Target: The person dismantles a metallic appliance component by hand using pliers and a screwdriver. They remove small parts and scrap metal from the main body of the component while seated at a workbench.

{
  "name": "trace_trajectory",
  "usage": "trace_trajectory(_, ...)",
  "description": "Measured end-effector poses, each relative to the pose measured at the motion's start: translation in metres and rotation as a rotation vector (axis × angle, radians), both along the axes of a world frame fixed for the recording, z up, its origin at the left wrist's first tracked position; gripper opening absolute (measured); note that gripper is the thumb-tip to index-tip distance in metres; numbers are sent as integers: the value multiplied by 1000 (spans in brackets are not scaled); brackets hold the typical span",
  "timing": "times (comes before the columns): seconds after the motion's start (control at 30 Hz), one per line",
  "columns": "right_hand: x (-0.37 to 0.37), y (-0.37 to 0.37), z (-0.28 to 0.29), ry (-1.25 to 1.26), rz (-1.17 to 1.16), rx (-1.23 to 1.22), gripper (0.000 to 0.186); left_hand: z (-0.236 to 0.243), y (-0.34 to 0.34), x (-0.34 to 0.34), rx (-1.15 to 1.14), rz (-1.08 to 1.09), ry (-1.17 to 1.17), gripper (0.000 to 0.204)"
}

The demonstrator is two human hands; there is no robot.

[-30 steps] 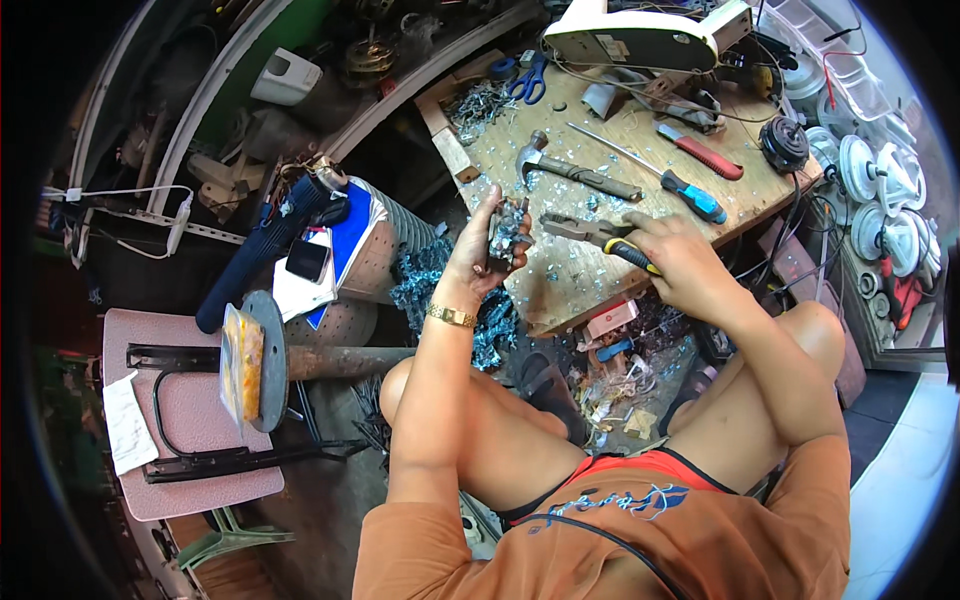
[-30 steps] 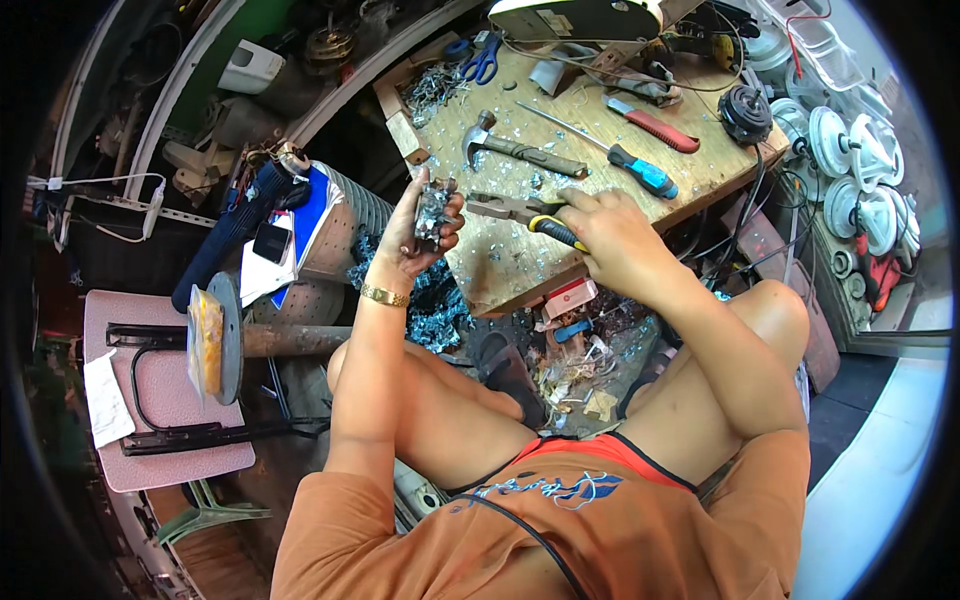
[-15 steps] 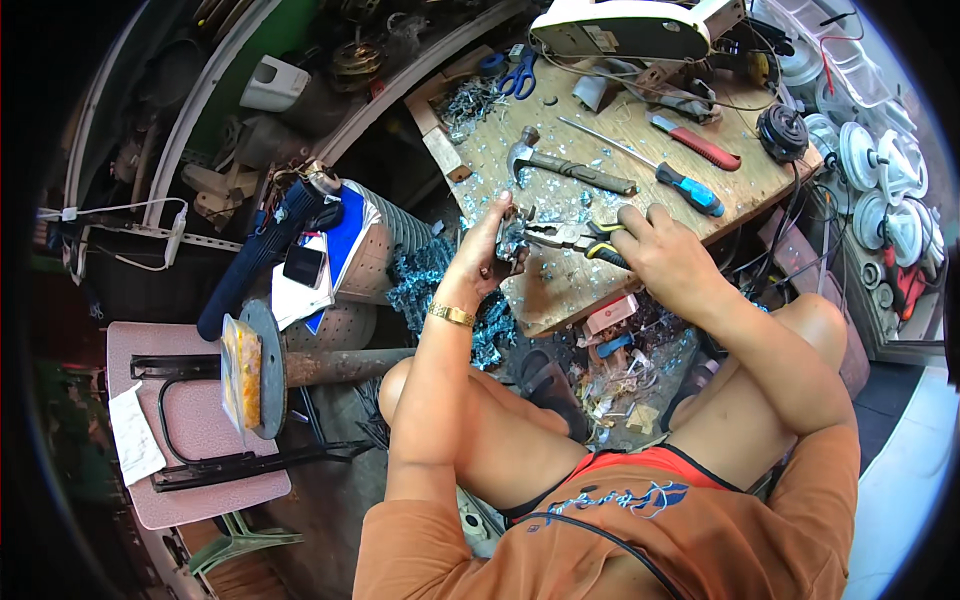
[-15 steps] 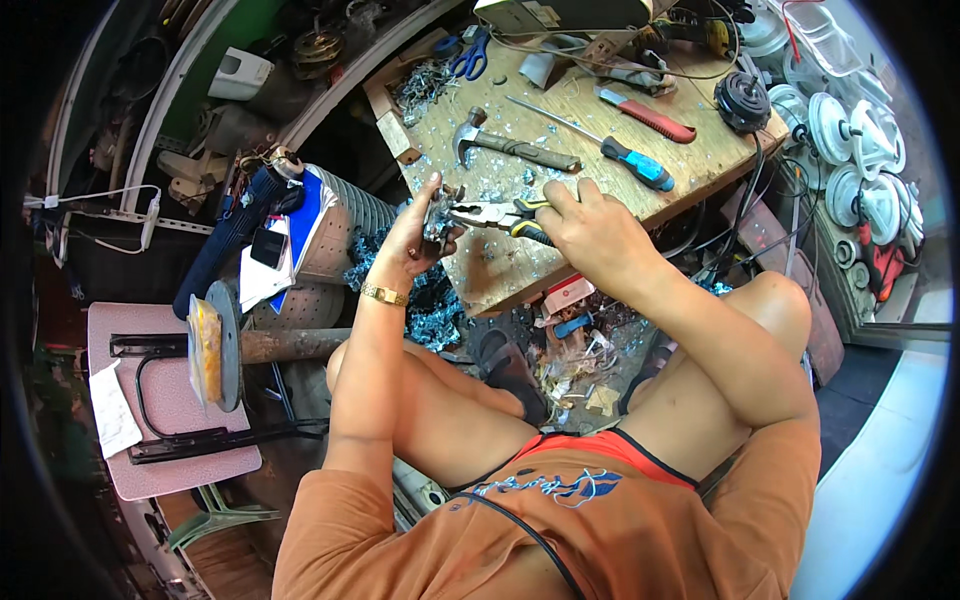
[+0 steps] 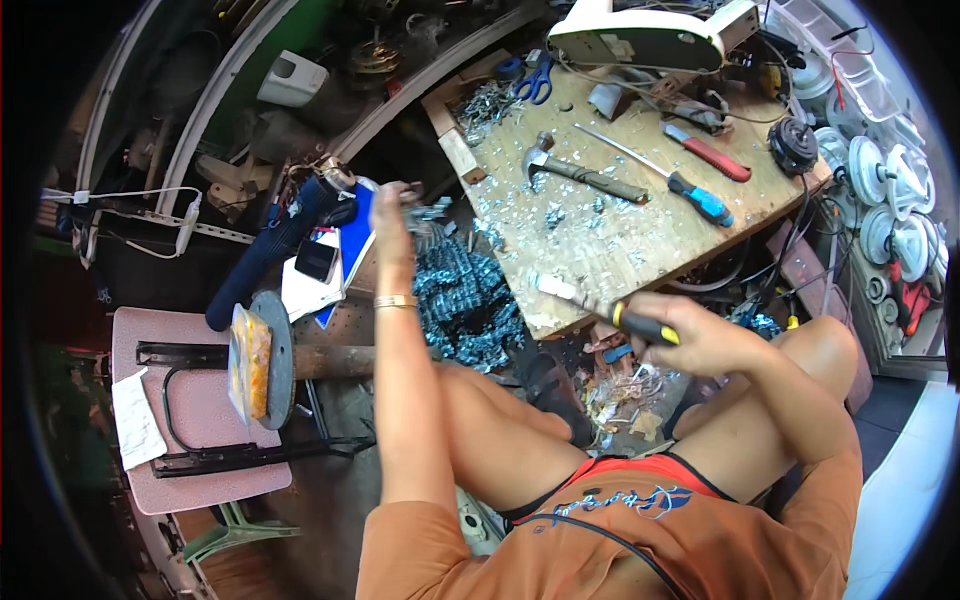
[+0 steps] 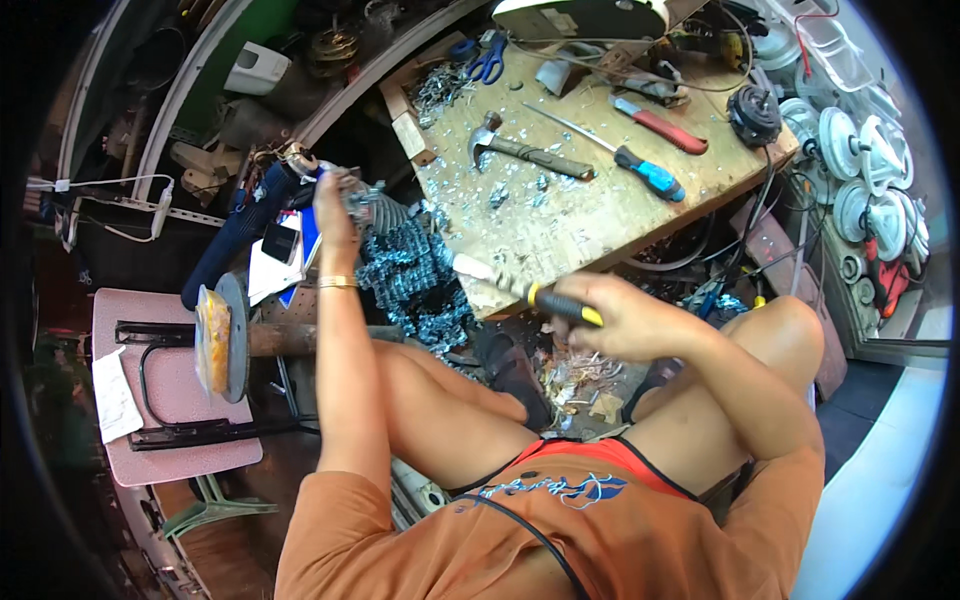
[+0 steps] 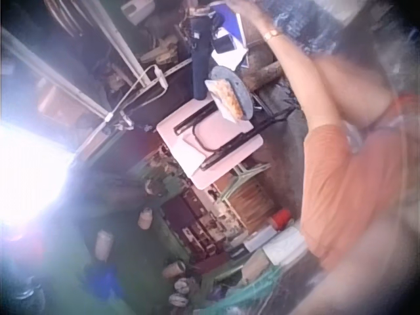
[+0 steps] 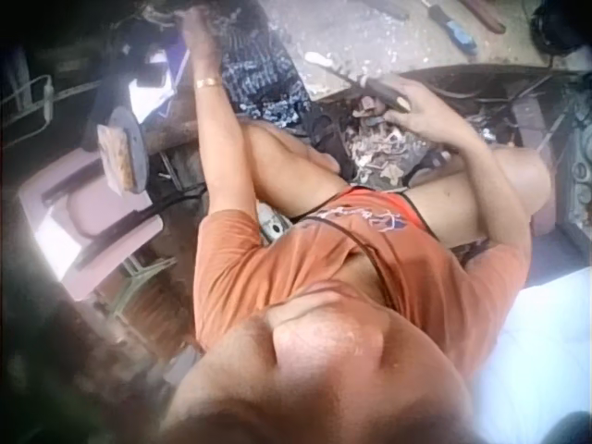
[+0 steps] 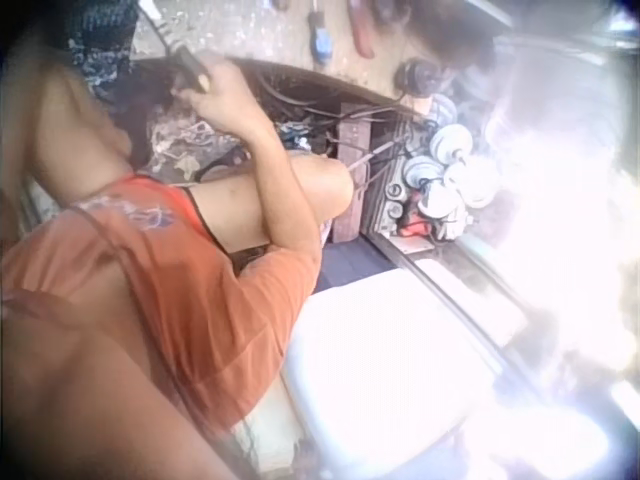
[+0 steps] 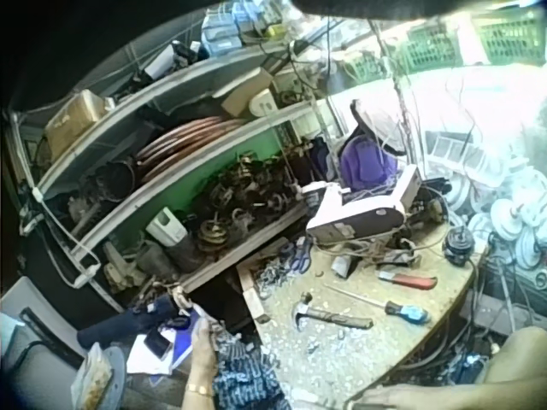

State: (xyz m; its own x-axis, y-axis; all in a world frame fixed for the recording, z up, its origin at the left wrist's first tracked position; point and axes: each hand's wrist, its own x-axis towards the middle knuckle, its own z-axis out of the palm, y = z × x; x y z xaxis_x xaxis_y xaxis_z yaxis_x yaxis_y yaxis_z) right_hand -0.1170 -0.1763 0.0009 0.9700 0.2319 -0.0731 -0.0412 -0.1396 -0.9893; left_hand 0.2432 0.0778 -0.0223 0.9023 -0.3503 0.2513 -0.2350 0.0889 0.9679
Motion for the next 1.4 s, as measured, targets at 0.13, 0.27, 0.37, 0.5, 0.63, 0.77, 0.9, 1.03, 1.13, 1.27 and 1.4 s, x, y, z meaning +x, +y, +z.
trace_trajectory(0.13, 16, -15, -33, -198, -186, -330, 39, -4, -49, -57, 6, -377, 28, 35)
trace_trajectory(0.27, 14, -20, -23, -200, -178, -372, 40, 11, -62, -89, 13, -508, 58, 47)
trace_trajectory(0.37, 16, -13, -16, -257, -285, -445, 41, 14, -67, -89, -41, -505, 17, 46)
trace_trajectory(0.5, 18, -9, -23, -135, -244, -457, 38, 18, -74, -97, -100, -550, 34, 41)
trace_trajectory(0.63, 19, 1, -30, 35, -164, 70, 35, 17, -78, -100, -106, -515, -83, 41)
trace_trajectory(0.77, 19, 10, -19, 182, -72, 269, 32, 17, -77, -98, -159, -468, -77, 50)
trace_trajectory(0.9, 26, 14, -19, 85, -37, 149, 31, 15, -76, -98, -146, -529, -105, 51)
trace_trajectory(1.03, 27, 13, -20, 196, -4, 221, 27, 15, -79, -102, -142, -515, -121, 49)
trace_trajectory(1.13, 29, 15, -25, 125, 20, 212, 25, 16, -79, -102, -159, -521, -113, 47)
trace_trajectory(1.27, 31, 26, -18, 237, 25, 202, 20, 10, -79, -107, -165, -581, -85, 46)
trace_trajectory(1.4, 30, 29, -22, 173, -15, 292, 16, 10, -80, -109, -198, -563, -27, 46)
